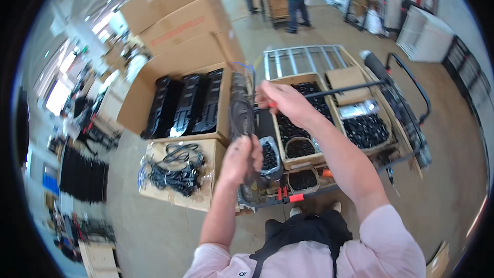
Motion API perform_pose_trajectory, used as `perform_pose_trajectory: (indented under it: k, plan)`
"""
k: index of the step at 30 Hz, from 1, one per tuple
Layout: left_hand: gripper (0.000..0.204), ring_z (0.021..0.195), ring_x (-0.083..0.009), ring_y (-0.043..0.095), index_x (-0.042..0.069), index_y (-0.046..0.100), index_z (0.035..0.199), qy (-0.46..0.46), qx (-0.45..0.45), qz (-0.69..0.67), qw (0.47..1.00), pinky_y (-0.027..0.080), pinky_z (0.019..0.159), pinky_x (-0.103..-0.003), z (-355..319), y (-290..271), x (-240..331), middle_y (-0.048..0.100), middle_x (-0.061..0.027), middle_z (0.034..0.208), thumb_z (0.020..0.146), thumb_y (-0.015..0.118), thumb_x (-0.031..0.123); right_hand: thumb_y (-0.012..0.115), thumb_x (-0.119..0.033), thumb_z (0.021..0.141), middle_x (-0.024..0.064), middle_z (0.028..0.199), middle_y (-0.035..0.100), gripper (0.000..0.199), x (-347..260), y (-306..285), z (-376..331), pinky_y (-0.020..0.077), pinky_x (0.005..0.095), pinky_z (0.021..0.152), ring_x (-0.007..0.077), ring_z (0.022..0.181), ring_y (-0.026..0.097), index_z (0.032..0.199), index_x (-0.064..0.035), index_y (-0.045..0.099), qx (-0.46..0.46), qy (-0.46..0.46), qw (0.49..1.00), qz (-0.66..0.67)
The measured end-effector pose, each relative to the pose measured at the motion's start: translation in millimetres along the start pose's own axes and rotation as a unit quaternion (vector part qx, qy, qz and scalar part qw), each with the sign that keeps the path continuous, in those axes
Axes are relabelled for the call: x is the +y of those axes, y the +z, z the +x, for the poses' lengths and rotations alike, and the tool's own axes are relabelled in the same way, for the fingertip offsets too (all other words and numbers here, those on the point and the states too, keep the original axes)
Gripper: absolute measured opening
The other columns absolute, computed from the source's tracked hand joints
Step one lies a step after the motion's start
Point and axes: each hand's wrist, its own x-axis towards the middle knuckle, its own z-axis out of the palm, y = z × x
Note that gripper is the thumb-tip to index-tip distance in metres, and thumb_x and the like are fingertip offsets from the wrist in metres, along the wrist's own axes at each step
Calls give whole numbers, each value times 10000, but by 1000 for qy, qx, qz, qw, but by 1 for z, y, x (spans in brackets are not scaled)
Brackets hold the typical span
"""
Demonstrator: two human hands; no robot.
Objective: Assembling the internal wires and external plastic housing of a handheld power tool using an electric screwdriver.
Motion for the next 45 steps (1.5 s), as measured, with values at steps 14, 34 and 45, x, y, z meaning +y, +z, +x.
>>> perform_pose_trajectory:
  k: [14,34,45]
  plan:
    - [374,624,-144,512,122,509,1020,-234,-127,-194,944,465,548,-311,23,96,-114,502,-16,812,1157,425,460,532,-287,1126,-57,704,437,248,78,-87,-65,349,257,569,84,597,413,1055,-62,608,201,36,930,304]
    - [582,1227,-400,635,-16,574,1376,144,-145,594,778,483,1089,-458,-37,197,-119,653,-256,1304,941,747,329,528,-316,1133,-98,658,331,269,-15,-241,-256,246,250,476,51,523,290,1035,-80,611,161,32,933,321]
    - [327,1471,-414,474,40,668,1346,378,-153,491,769,310,1249,-550,38,281,-84,637,-178,1426,1058,566,156,580,-357,1110,-64,662,455,380,0,-236,-365,298,247,520,47,568,362,999,-9,684,-63,155,974,153]
